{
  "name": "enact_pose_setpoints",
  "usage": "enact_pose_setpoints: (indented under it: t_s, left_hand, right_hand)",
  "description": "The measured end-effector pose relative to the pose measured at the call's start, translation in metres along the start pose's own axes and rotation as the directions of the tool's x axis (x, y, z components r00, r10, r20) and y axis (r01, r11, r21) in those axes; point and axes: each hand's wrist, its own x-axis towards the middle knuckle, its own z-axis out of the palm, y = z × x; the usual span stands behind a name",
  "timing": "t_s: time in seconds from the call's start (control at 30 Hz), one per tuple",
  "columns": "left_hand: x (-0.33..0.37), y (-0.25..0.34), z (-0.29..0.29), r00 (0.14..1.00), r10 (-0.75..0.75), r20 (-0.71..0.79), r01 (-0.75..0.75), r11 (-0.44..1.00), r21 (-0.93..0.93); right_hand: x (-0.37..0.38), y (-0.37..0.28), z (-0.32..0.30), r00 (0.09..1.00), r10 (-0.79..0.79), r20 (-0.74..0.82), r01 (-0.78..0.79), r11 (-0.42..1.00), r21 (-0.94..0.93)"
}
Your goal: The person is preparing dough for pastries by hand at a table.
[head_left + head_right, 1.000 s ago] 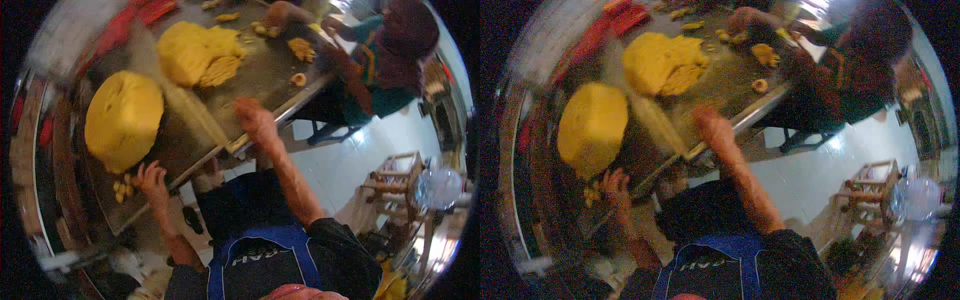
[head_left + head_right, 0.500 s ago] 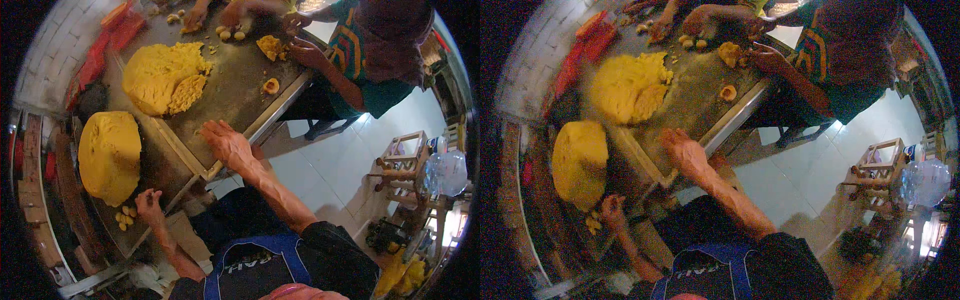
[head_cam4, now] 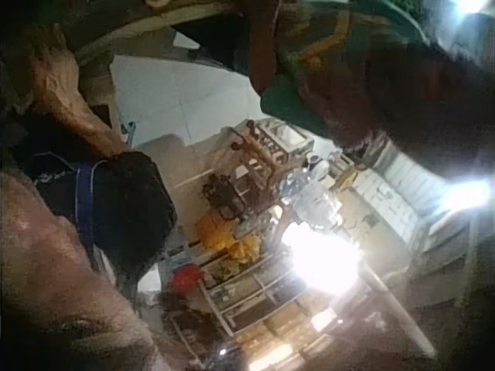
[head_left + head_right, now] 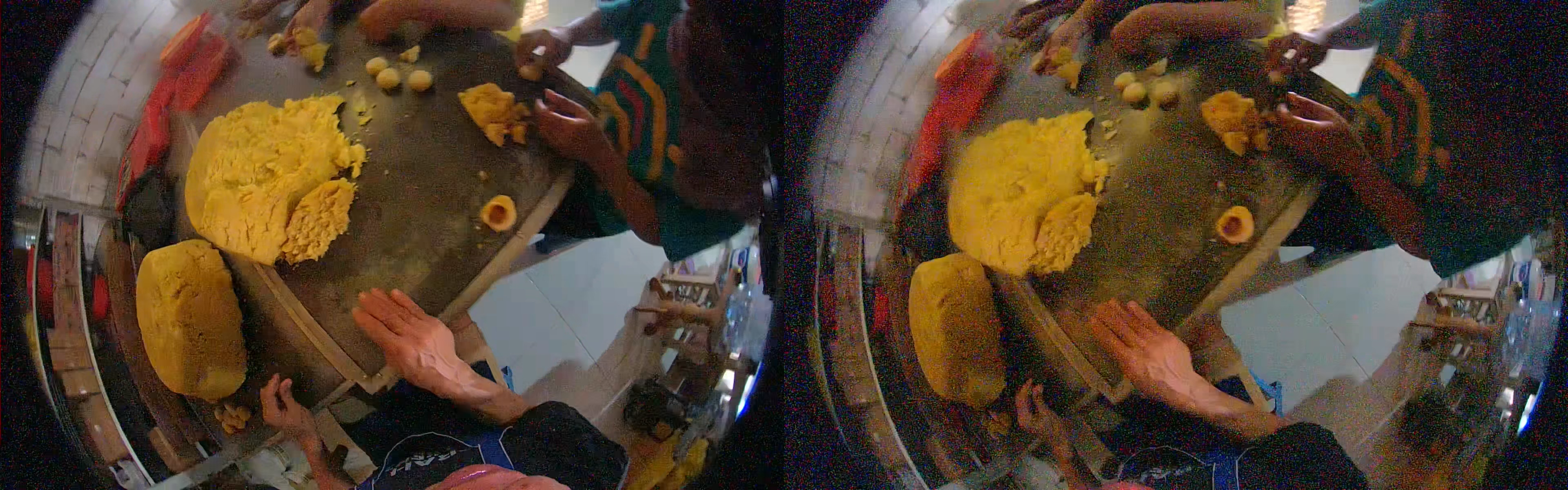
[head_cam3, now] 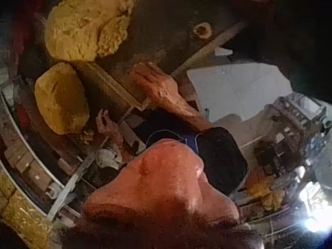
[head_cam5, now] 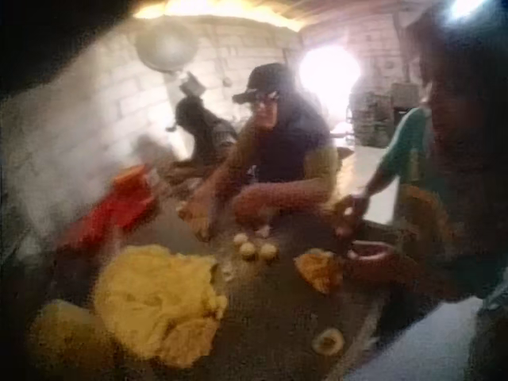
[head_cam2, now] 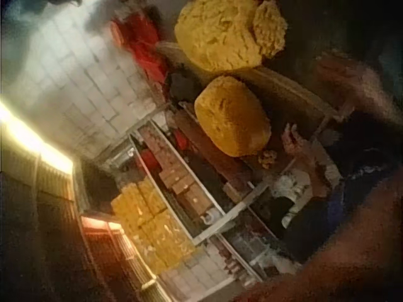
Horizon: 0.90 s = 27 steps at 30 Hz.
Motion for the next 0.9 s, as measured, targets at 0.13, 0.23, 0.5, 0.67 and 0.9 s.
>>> enact_pose_setpoints:
  t_s: [0.13, 0.23, 0.5, 0.67, 0.9]
  left_hand:
    - [0.006, 0.013, -0.001, 0.989, 0.144, 0.037, -0.148, 0.952, 0.268]
    - [0.010, 0.023, 0.005, 0.996, 0.089, -0.021, -0.083, 0.977, 0.199]
    - [0.017, 0.014, -0.003, 0.927, 0.374, -0.016, -0.370, 0.922, 0.113]
    - [0.006, -0.019, 0.007, 0.994, -0.057, 0.089, 0.092, 0.880, -0.465]
    - [0.010, -0.020, 0.003, 0.816, 0.555, -0.164, -0.575, 0.810, -0.118]
  right_hand:
    - [0.002, 0.000, 0.010, 1.000, 0.006, 0.030, -0.006, 1.000, -0.005]
    - [0.006, -0.001, 0.008, 0.999, 0.031, 0.021, -0.031, 0.999, -0.013]
    - [0.002, 0.003, 0.016, 0.998, -0.023, -0.059, 0.019, 0.998, -0.059]
    - [0.003, 0.002, 0.021, 0.981, -0.096, -0.171, 0.073, 0.988, -0.136]
    - [-0.008, 0.011, 0.045, 0.966, -0.172, -0.195, 0.101, 0.938, -0.330]
